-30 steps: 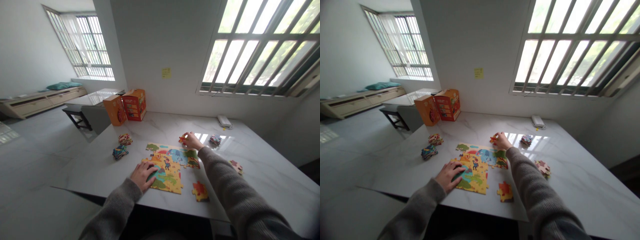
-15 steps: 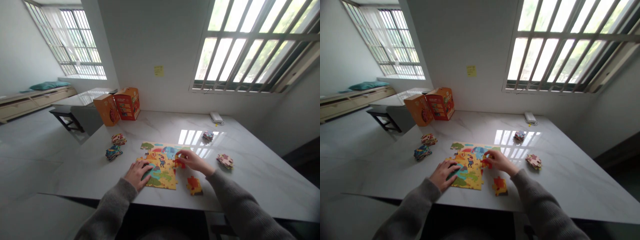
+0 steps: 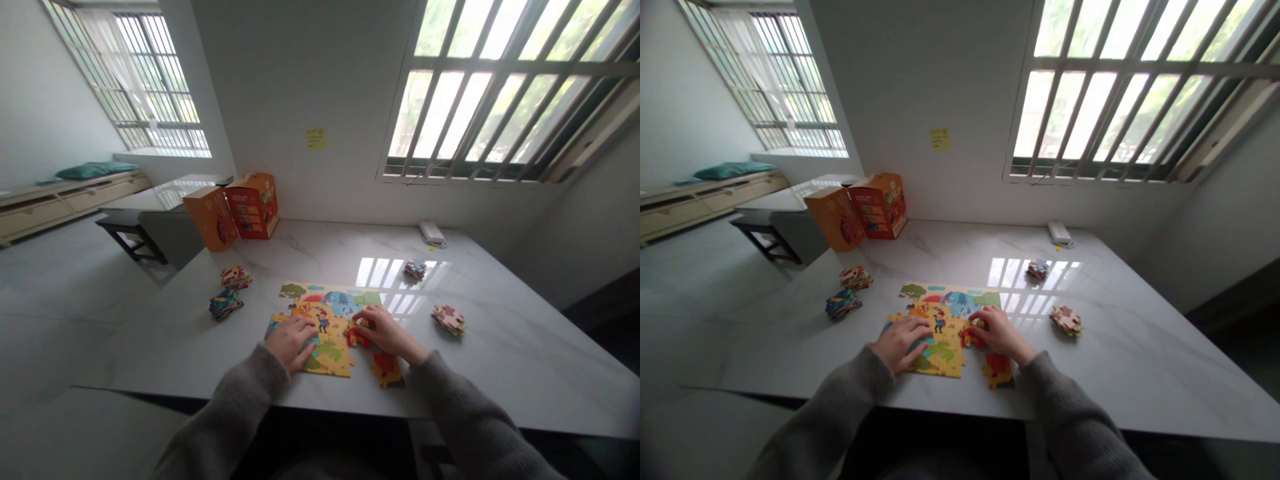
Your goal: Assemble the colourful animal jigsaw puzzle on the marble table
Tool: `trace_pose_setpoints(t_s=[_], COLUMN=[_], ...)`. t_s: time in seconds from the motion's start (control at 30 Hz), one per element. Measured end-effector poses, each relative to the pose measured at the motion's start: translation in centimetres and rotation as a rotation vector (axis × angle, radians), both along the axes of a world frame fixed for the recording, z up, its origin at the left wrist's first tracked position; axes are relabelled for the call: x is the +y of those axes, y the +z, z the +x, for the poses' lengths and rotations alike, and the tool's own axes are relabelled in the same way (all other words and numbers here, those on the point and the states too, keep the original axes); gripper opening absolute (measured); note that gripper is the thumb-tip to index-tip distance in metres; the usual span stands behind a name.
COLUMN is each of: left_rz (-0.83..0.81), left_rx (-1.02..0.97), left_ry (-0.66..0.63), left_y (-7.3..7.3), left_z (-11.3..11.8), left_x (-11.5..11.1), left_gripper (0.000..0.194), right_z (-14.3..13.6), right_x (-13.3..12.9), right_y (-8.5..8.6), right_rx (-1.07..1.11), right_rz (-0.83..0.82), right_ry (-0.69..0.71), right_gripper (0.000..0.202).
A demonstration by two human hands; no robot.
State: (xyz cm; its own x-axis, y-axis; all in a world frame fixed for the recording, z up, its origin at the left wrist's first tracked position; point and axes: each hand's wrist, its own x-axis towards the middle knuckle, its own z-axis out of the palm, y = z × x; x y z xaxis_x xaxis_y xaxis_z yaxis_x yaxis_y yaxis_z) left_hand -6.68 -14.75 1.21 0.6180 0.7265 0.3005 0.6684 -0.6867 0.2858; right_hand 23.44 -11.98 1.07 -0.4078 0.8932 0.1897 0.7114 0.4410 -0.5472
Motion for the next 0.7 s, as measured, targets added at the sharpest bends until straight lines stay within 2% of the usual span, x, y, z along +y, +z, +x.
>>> trace_pose_setpoints(t_s=[0.13,0.23,0.43,0.7], left_rz=[-0.018,-0.01,-0.026,-0.034], left_rx=[-0.007,0.024,-0.037,-0.073], left_ry=[-0.176,-0.177,-0.129,-0.121], left_y=[1.8,1.6,-0.2,-1.1], left_z=[4.3,6.2,6.7,6.6], left_x=[1.2,1.9,2.1,2.3], left_gripper=[0.027,0.022,0.018,0.018], right_z=[0.1,0.0,-0.2,-0.2], right_x=[0.0,0.0,-0.5,-1.0], right_y=[-0.3,-0.5,-1.0,-1.5], right_rx=[-0.012,-0.034,-0.046,-0.048], right_rz=[0.017,0.039,0.123,0.189], right_ry=[0.009,0.004,-0.009,-0.005], right_gripper=[0.016,0.016,0.017,0.013])
